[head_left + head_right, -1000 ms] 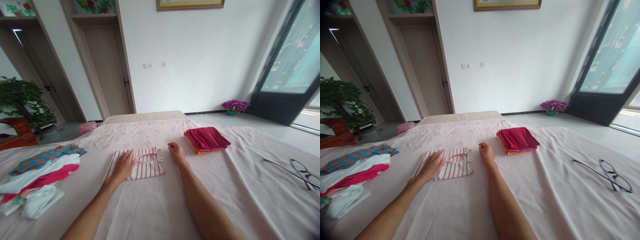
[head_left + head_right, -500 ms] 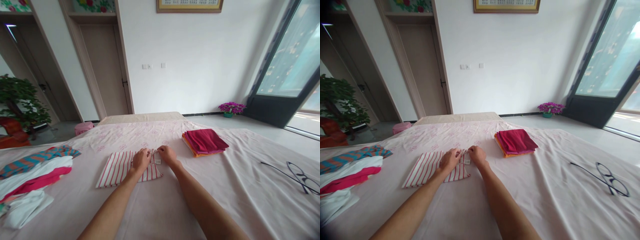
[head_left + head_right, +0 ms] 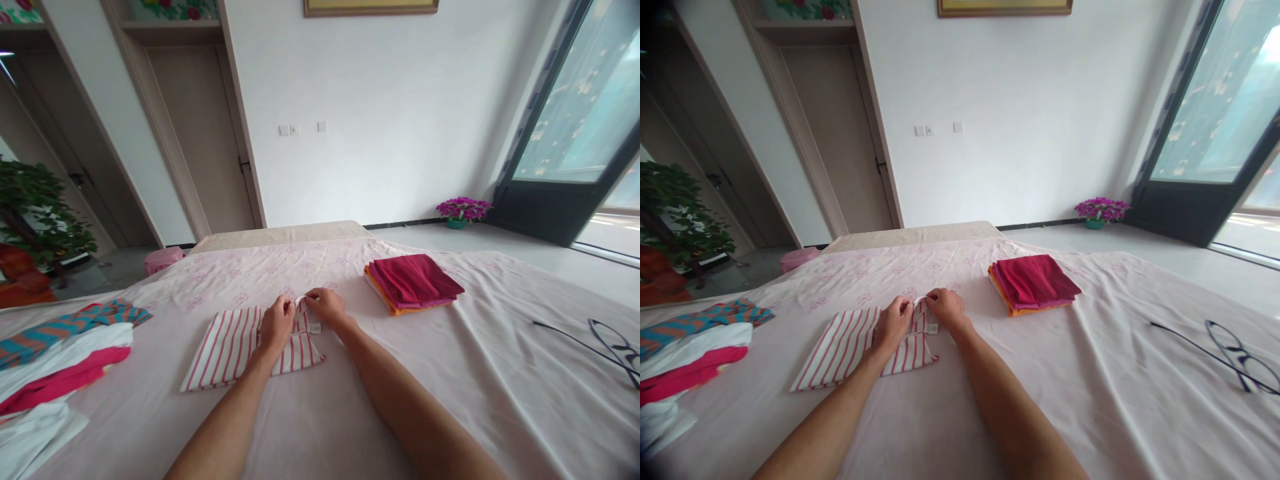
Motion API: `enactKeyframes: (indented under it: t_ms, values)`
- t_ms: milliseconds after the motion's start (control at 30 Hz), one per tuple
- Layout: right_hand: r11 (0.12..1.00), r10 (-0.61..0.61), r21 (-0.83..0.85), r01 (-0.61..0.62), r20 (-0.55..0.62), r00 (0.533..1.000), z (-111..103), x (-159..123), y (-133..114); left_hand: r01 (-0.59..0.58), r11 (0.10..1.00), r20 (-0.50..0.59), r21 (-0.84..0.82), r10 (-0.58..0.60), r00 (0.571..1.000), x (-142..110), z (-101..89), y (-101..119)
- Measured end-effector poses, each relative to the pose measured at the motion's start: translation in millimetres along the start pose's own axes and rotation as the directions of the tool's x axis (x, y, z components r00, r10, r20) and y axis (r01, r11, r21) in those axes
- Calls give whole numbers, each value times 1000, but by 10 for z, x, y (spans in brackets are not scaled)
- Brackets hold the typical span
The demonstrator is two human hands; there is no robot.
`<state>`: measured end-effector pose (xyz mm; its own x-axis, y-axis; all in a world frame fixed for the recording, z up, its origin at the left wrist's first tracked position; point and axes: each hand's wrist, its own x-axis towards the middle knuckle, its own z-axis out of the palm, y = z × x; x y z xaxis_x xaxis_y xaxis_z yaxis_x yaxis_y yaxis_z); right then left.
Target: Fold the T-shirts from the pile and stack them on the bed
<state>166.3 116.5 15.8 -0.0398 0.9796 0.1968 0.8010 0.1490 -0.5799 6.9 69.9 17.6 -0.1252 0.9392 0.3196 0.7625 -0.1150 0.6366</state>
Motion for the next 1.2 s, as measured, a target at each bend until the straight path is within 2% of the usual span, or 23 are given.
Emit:
enactKeyframes:
  t_ms: [100,200,333,500,600,733,800,867,1000,1200]
  values:
    - [999,19,-33,-20,-22,1000,54,27,-2,-60,998,17,27,60,998,-15,-4,-3]
    - [998,21,-53,-24,-60,998,90,35,0,-178,976,68,129,170,983,-36,-10,4]
    - [997,25,-76,-32,-99,995,110,25,5,-324,924,184,205,289,940,-99,-28,27]
    - [997,73,-11,-74,-64,995,97,37,46,-493,822,278,284,422,863,-201,-63,-3]
    - [996,68,56,-64,-72,995,77,35,71,-513,790,316,334,419,851,-236,-65,-29]
    - [998,-60,-30,59,-59,996,80,-7,64,-518,767,320,379,417,851,-247,-49,-27]
    - [996,-74,-49,71,-70,995,89,-20,57,-523,770,332,366,417,846,-256,-56,-26]
    - [999,-53,1,53,-69,996,84,-13,66,-528,780,345,337,419,840,-288,-95,-27]
    - [993,-47,106,47,5,999,17,19,133,-548,801,310,241,472,826,-455,-278,1]
    - [982,-55,185,43,57,997,-124,-172,220,-673,736,304,74,626,718,-724,-545,149]
